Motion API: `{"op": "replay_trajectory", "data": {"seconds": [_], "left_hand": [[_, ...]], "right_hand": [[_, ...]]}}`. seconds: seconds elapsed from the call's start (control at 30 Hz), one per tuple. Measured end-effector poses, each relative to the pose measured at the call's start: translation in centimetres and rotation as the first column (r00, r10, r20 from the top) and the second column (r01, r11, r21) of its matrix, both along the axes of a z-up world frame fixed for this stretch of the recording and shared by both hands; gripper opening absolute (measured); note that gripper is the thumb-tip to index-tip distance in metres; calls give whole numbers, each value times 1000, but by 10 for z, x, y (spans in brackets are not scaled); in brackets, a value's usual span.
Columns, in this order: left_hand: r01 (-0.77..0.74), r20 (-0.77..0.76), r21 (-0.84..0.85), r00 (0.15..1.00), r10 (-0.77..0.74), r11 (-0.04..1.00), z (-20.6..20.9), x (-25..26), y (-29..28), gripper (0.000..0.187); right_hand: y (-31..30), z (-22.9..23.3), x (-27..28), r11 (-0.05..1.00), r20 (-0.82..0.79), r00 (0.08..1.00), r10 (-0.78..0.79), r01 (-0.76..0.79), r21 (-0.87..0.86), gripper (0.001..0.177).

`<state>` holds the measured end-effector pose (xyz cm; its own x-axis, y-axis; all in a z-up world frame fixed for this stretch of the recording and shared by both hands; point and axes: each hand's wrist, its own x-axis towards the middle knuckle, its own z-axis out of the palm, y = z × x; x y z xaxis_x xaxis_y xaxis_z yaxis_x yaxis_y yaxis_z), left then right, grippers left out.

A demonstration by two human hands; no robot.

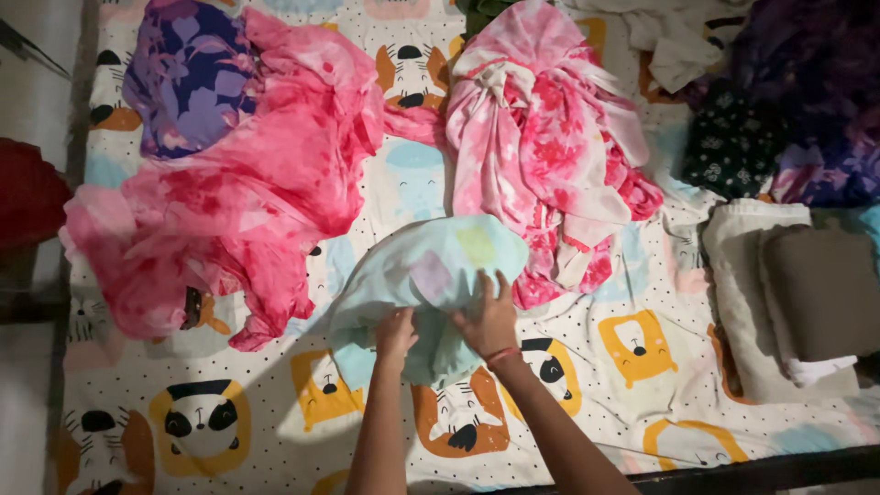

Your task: The person folds clothes on a bed by hand and carries each folded garment to place onto a storage shelf.

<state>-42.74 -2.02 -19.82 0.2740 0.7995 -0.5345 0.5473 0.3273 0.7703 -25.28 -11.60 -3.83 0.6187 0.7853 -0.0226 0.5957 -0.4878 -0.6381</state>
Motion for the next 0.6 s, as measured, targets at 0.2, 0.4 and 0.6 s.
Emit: {"op": "replay_trajectory", "data": {"seconds": [0.2,0.4,0.6], "left_hand": [[-285,308,-694,713,630,661,24,31,4,63],[-315,314,-598,753,578,737,52,47,10,76],[-213,214,-435,919,330,875,30,39,22,75]], "right_hand": [[48,31,-21,943,115,954,277,-247,-223,103],[61,-2,-8,846,181,919,351,-228,-481,85],[64,-25,22,944,384,866,320,-255,-209,50]]}}
